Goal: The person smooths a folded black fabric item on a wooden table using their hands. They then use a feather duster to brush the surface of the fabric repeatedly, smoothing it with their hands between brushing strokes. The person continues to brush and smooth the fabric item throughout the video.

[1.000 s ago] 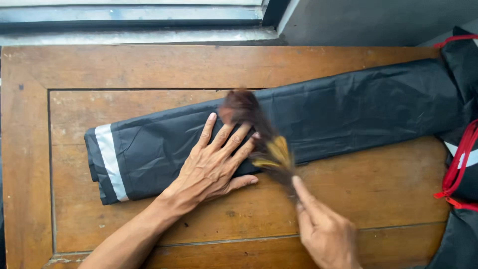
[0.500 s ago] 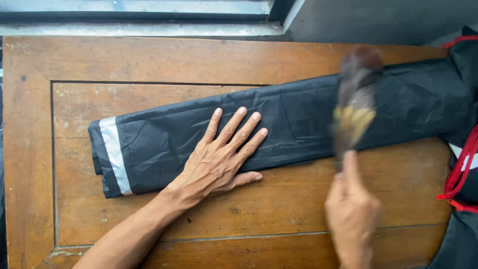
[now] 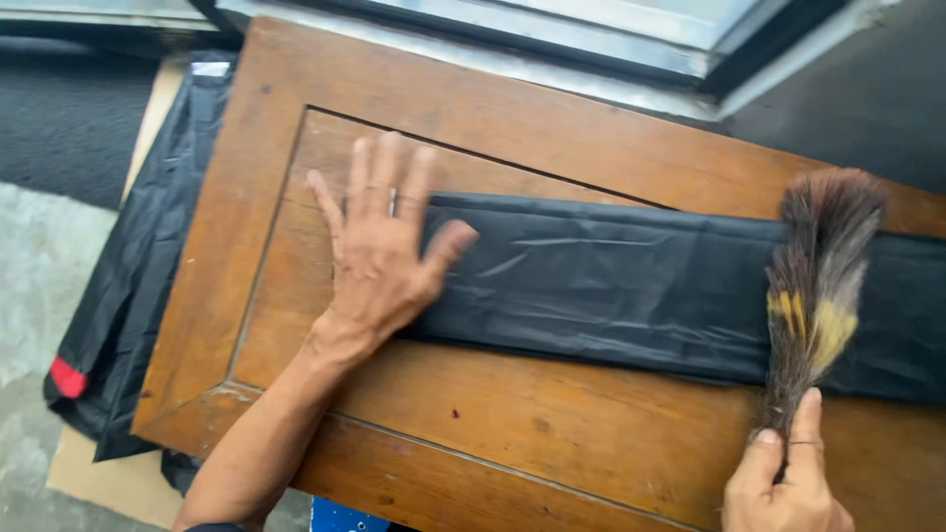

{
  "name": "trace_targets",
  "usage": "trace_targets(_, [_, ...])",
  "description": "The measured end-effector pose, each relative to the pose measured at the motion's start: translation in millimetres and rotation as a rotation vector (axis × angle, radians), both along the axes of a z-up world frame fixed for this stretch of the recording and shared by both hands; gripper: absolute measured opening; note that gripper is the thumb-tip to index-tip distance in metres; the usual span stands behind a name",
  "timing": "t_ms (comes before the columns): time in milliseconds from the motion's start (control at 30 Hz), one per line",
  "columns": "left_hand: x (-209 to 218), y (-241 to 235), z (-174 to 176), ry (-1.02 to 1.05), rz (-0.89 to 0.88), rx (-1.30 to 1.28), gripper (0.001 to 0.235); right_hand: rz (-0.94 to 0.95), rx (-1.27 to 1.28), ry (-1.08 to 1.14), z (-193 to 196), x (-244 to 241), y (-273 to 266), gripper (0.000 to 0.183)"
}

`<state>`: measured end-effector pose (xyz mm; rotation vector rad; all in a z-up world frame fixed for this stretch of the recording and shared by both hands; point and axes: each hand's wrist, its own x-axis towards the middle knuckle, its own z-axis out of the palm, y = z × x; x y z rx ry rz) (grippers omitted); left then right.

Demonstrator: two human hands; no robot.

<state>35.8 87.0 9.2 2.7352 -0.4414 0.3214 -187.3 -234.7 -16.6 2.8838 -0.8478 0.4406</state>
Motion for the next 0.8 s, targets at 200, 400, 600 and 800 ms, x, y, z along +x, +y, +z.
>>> trace_targets(200, [-3.2, 18.3, -24.4, 0.087, -0.051, -0.499, 0.067, 0.331, 0.137, 0.299, -10.0, 47.6, 137.7, 0.073])
trace_targets(400, [4.0, 27.5, -22.5, 0.012, -0.111, -0.423, 0.07, 0.795, 0.305, 0.206, 24.0, 80.0, 231.7, 0.066])
trace_targets(600, [15.3, 43.2, -29.0, -0.014, -0.223, -0.127, 0.079, 0.013, 0.411, 0.276, 43.6, 91.8, 130.3, 0.055])
trace_targets(800, [26.8, 44.9, -27.5, 0.01, -0.291, -0.196, 0.074, 0.246, 0.315, 0.363, 32.0, 89.2, 161.1, 0.067])
